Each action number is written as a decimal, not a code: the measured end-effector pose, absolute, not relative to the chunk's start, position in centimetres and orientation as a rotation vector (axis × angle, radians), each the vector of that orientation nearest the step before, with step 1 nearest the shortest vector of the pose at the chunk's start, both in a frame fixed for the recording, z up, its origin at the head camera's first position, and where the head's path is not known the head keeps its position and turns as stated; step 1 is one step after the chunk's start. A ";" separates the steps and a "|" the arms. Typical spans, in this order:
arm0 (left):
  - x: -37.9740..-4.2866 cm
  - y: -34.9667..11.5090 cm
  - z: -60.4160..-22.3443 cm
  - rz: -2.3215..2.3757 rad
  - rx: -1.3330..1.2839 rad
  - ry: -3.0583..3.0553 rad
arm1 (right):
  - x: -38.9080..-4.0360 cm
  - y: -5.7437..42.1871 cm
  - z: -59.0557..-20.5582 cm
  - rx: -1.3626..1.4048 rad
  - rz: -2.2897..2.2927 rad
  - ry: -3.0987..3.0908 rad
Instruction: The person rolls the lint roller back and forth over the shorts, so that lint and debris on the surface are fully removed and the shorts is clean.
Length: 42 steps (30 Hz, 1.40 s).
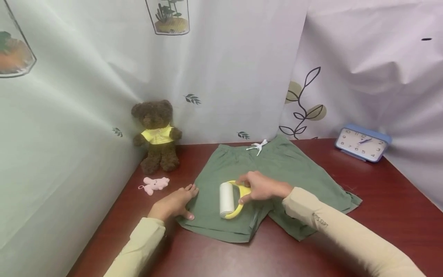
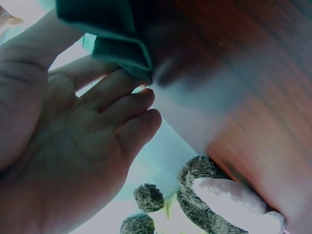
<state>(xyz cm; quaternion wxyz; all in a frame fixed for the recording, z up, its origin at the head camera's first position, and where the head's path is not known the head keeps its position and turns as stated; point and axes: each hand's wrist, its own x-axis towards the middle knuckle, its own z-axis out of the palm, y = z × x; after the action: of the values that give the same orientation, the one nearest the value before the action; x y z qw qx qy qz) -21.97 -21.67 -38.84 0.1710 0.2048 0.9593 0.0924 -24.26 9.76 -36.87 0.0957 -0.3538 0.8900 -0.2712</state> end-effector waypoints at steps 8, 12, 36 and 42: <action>-21.9 -22.0 -39.0 0.272 0.600 2.734 | -25.0 13.9 -37.0 -1.087 -0.747 2.628; -21.9 -22.1 -39.0 0.290 0.591 2.727 | -25.1 15.7 -37.2 -1.087 -0.734 2.633; -21.8 -21.7 -39.1 0.243 0.607 2.730 | -25.6 24.7 -36.2 -0.977 -0.754 2.575; -21.8 -21.6 -38.8 0.236 0.599 2.728 | -25.7 27.7 -35.3 -0.855 -0.751 2.559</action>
<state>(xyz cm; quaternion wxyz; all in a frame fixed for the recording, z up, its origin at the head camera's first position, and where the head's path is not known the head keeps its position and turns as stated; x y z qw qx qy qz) -21.79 -21.61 -38.77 0.1688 0.2106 0.9593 0.0831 -25.66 27.69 -35.34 0.1695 -0.3007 0.9005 -0.2643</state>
